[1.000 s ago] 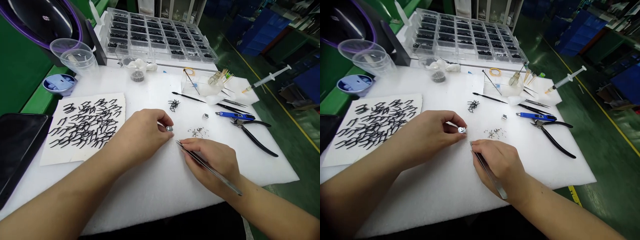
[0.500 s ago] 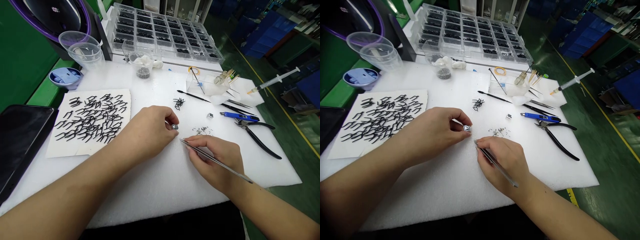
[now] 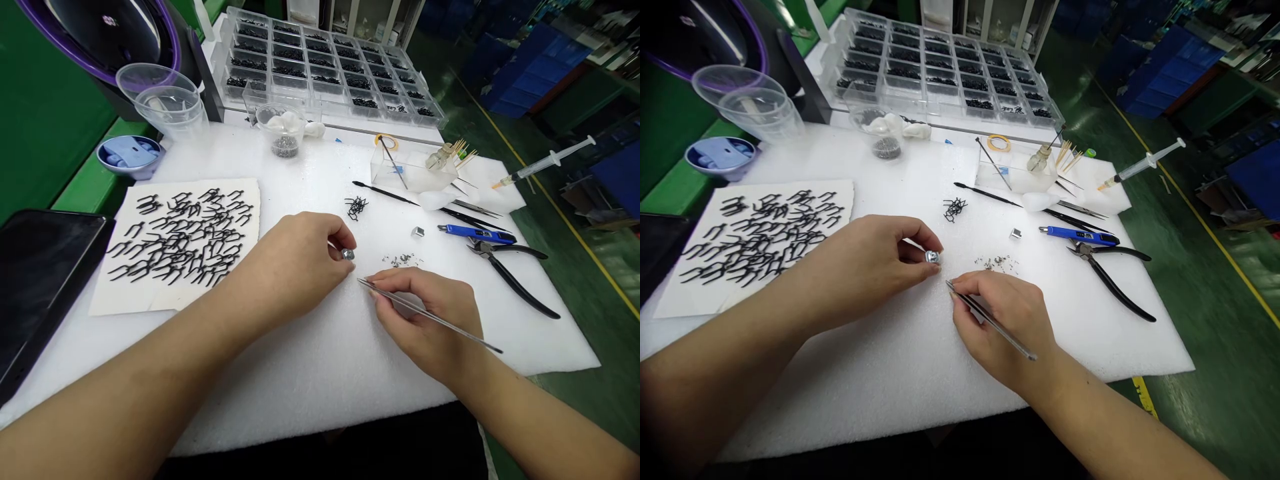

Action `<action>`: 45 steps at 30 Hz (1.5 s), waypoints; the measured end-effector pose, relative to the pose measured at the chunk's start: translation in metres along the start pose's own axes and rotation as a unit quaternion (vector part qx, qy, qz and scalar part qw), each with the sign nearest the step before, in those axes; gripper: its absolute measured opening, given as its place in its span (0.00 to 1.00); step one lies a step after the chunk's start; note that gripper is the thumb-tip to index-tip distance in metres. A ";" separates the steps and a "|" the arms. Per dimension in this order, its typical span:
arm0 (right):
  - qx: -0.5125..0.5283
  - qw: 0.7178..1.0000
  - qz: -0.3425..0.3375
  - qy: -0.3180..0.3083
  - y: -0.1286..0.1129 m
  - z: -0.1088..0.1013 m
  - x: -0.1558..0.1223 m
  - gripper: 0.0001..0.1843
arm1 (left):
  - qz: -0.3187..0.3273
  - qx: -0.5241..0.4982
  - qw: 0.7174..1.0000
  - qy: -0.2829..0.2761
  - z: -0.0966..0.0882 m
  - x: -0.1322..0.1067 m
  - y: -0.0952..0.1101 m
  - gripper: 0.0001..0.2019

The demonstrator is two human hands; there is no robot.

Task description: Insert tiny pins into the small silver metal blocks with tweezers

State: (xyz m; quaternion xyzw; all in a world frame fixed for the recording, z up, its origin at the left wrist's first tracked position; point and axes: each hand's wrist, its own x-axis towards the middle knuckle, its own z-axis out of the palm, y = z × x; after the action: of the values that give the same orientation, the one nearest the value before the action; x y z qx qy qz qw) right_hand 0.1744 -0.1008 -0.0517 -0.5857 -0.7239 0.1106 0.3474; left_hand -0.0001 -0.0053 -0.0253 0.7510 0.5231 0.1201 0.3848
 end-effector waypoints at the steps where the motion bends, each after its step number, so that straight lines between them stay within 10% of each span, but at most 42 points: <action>1: 0.001 1.000 0.001 -0.001 0.000 0.000 0.000 0.08 | 0.000 0.000 1.000 0.000 0.000 0.000 0.000 0.07; 45: 0.054 0.996 -0.019 0.065 -0.002 -0.001 0.004 0.10 | 0.093 0.124 0.987 0.035 0.013 -0.010 0.008 0.08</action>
State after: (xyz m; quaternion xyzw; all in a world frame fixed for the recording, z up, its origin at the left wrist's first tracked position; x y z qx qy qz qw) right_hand 0.1733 -0.0982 -0.0480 -0.5579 -0.7039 0.1043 0.4272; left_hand 0.0086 -0.0208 -0.0260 0.8337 0.4749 0.1155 0.2570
